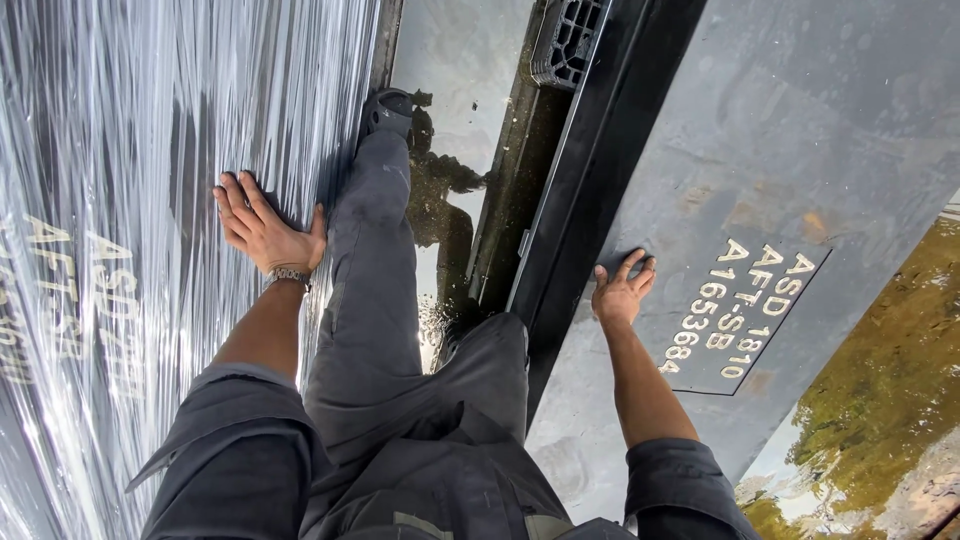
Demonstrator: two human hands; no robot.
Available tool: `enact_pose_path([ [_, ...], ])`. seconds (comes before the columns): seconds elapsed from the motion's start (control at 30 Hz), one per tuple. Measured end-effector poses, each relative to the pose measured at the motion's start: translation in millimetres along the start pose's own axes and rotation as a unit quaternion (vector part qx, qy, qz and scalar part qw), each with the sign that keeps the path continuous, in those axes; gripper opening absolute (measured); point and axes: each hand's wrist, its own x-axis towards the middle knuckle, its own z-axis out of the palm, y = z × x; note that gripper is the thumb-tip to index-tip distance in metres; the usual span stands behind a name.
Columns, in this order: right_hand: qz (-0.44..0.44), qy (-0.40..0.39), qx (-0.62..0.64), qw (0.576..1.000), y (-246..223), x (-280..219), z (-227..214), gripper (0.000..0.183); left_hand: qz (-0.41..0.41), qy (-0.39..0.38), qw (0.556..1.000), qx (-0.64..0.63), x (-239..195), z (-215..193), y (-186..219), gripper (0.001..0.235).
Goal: Manually applying plastic stretch film to wrap and secure large metal slabs on pallets.
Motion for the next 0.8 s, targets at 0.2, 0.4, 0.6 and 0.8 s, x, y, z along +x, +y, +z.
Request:
enact_pose_path([
  [0.2, 0.008, -0.013, -0.009, 1.000, -5, 2, -3, 0.092, 0.004, -0.004, 1.000, 0.006, 1, 8, -7, 0.122],
  [0.4, 0.029, -0.039, -0.023, 0.999, -13, 1, -12, 0.091, 0.014, -0.002, 1.000, 0.014, 1, 9, -10, 0.122],
  [0.6, 0.029, -0.043, -0.028, 0.998, -9, -8, -9, 0.091, 0.001, -0.020, 1.000, -0.001, 3, -2, -3, 0.121],
  [0.8, 0.015, -0.035, -0.032, 0.999, -3, 0, -2, 0.091, 0.007, -0.014, 1.000, -0.002, 1, -1, -5, 0.119],
])
